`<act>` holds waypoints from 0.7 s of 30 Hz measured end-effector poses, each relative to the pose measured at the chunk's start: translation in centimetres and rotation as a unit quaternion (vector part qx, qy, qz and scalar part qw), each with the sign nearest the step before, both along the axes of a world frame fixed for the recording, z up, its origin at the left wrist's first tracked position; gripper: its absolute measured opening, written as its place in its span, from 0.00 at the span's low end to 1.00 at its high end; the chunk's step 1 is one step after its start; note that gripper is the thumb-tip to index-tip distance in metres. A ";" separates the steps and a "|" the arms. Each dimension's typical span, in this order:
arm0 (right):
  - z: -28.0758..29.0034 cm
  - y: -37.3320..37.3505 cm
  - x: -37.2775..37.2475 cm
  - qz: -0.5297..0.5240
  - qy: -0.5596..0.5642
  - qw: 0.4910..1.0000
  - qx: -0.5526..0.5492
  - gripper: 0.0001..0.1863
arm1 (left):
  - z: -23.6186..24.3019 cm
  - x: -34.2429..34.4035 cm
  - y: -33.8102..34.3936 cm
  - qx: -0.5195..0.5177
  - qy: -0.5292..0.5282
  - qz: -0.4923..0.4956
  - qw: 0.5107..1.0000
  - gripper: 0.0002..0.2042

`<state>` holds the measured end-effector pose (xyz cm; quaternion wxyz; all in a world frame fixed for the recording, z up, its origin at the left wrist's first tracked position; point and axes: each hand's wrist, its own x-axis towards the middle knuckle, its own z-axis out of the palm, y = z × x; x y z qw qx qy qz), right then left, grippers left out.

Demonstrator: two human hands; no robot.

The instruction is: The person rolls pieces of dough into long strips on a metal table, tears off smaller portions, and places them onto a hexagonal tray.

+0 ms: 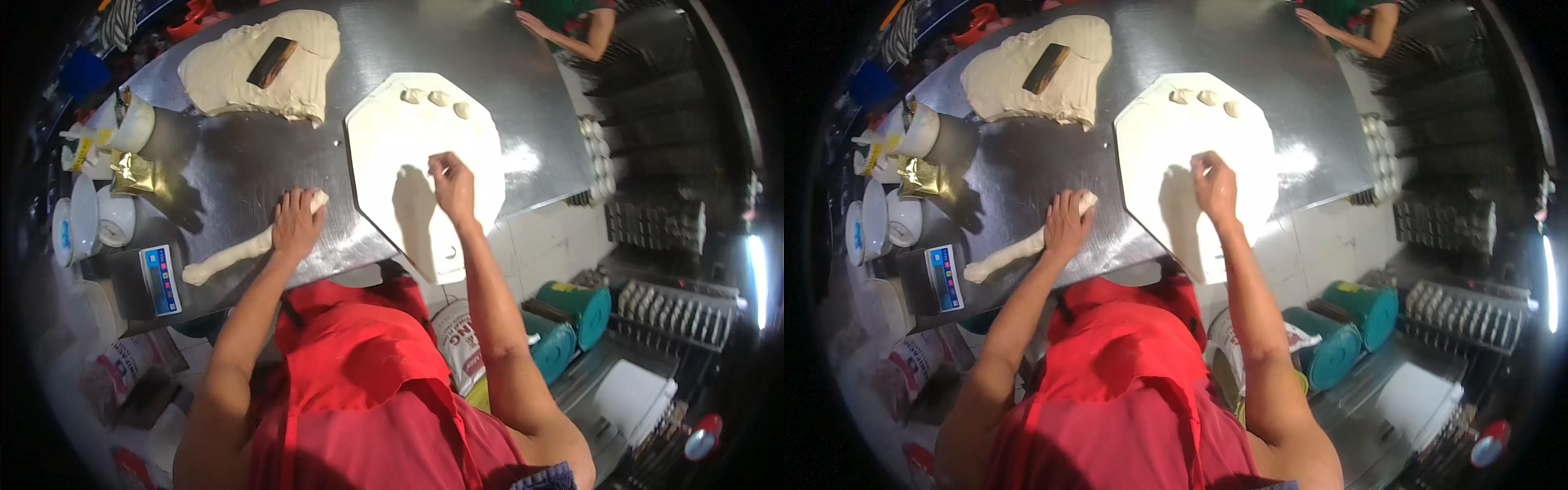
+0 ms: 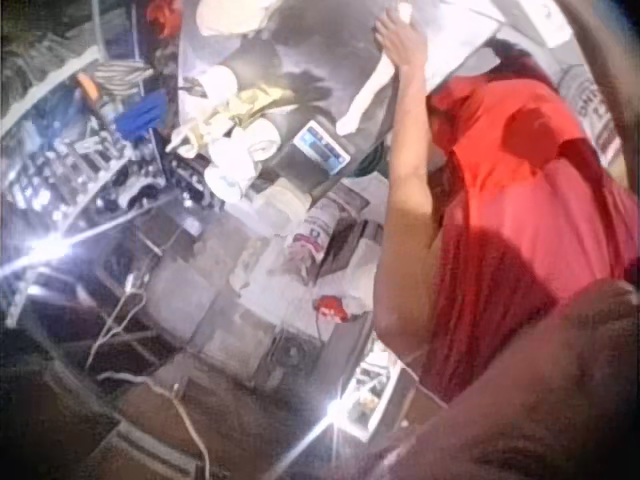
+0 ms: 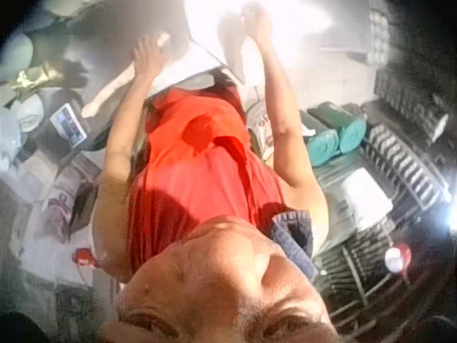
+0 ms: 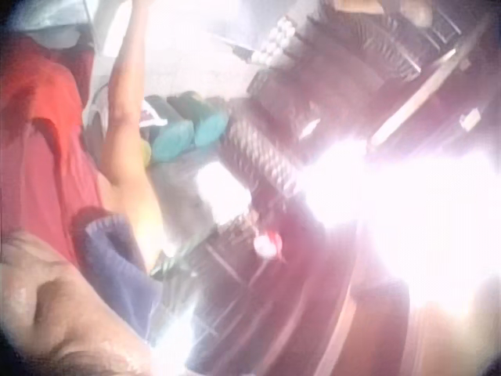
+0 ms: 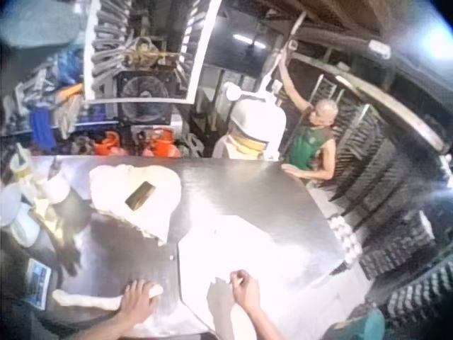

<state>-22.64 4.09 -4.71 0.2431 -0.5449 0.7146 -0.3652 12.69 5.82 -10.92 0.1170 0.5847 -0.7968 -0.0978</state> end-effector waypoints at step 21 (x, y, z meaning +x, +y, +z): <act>-4.8 -23.2 -6.3 0.318 0.148 0.926 -0.143 0.18 | -0.6 -2.4 0.8 -0.017 0.034 0.127 0.991 0.22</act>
